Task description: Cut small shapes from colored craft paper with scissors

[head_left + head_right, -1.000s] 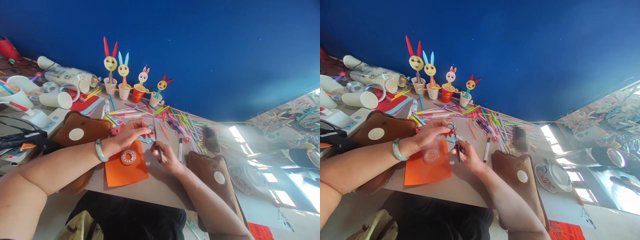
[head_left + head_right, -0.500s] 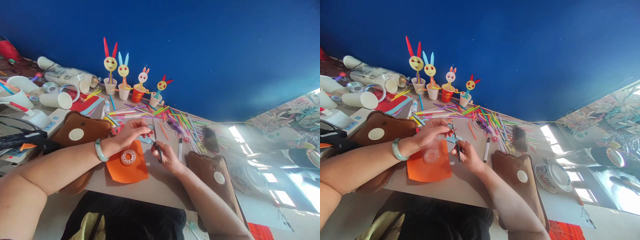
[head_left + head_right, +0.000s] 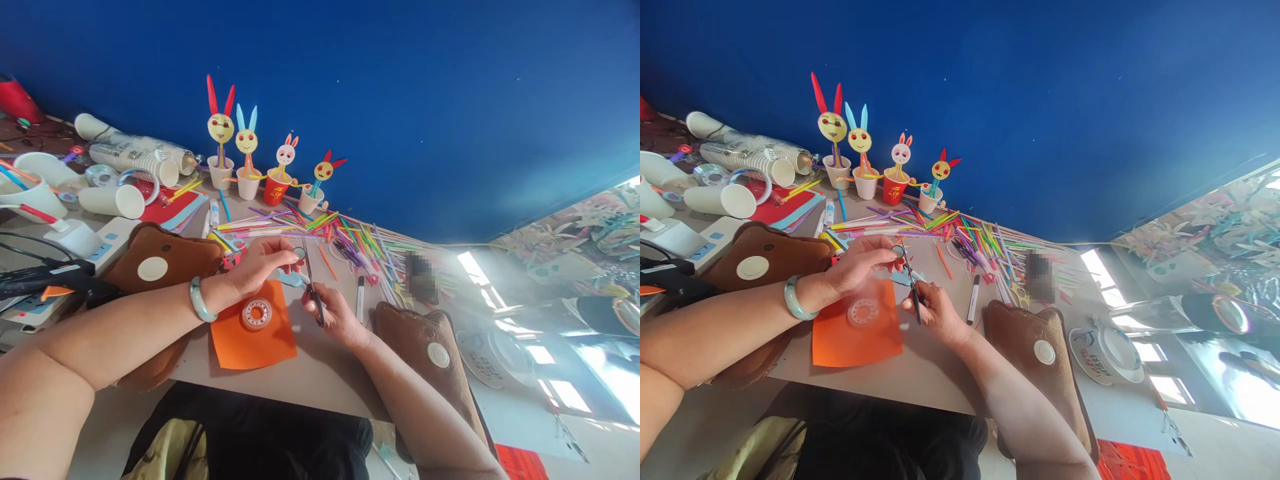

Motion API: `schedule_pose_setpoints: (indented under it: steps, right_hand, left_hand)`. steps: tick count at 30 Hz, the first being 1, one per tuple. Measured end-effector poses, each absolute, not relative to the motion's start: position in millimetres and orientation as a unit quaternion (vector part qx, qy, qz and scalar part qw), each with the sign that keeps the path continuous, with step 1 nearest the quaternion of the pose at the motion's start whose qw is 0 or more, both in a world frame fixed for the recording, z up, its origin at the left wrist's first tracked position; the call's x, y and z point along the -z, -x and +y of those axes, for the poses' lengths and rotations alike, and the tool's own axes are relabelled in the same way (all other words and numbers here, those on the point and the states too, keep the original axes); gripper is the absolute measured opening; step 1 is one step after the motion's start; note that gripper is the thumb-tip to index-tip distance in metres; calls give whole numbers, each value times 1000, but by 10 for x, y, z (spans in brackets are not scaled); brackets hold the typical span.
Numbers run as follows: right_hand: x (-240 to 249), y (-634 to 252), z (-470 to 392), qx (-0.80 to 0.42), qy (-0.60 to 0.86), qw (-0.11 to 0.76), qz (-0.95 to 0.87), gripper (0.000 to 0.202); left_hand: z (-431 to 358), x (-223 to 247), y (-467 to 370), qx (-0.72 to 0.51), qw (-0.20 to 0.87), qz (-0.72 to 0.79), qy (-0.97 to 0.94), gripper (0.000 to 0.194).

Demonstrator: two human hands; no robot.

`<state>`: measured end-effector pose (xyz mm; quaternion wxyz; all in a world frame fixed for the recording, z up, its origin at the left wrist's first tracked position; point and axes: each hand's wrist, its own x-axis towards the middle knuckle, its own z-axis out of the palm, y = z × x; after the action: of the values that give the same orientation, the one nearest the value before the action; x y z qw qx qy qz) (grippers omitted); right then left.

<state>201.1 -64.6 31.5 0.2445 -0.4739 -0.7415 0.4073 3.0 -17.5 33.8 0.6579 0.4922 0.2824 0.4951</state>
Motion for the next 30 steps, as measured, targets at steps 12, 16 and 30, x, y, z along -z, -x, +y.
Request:
schedule_pose_setpoints:
  steps: [12, 16, 30]
  right_hand:
    - [-328, -2008, -656, -415, 473, 245, -738, 63]
    - [-315, -2010, -652, -414, 476, 239, -738, 65]
    - [-316, -2009, -660, -413, 471, 240, -741, 69]
  left_hand:
    - [-166, -332, -32, -494, 650, 312, -485, 23]
    - [-161, -335, -27, -495, 651, 310, -485, 23]
    - [-170, -348, -27, -497, 653, 302, -485, 23]
